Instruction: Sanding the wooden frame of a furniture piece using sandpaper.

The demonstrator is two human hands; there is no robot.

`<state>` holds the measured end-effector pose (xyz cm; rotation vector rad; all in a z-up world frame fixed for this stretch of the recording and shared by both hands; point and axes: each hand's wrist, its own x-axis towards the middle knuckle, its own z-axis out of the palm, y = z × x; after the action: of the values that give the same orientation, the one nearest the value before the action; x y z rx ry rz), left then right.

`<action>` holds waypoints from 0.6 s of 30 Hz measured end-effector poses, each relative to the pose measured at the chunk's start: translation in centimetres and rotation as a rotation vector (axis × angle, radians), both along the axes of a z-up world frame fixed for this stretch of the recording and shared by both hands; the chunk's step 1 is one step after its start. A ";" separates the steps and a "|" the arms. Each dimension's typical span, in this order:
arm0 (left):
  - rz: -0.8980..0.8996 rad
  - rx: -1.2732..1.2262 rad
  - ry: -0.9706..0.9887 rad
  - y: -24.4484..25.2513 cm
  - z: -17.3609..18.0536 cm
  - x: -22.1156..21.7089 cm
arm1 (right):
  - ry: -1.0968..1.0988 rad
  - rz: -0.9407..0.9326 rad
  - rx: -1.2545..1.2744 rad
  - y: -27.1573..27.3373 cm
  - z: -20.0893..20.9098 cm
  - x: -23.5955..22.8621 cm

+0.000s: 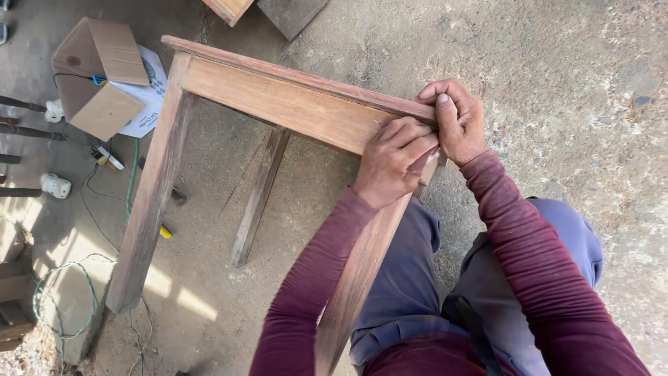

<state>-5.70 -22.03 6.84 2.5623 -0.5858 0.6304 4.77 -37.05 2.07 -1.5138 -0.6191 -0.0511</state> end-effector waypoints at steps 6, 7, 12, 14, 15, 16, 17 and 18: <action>-0.052 0.012 0.069 1.0 2.6 -8.8 | 0.013 0.013 0.032 -0.2 -0.3 0.2; -0.039 0.015 0.074 1.0 2.5 -10.6 | 0.011 0.031 0.018 -0.2 -0.6 0.1; 0.087 0.096 0.052 -0.7 1.7 -5.0 | 0.024 0.136 0.088 -0.1 0.0 -0.2; 0.110 0.124 0.007 -1.1 1.8 -1.7 | 0.019 0.149 0.127 -0.2 0.2 0.1; 0.117 0.118 0.046 -1.2 2.3 -0.7 | 0.070 0.134 0.112 -0.4 -0.1 0.3; 0.127 0.110 0.098 -1.4 2.6 -0.1 | 0.134 0.122 0.096 -0.5 -0.7 0.0; 0.130 0.108 0.095 -1.5 2.6 -2.0 | 0.131 0.124 0.094 -0.6 -0.5 -0.1; 0.116 0.117 0.070 -1.3 2.6 -3.7 | 0.107 0.099 0.081 -0.4 -0.5 -0.1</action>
<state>-9.42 -23.34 9.46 2.7315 -0.4662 0.5575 4.64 -37.46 1.62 -1.3969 -0.5984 0.0794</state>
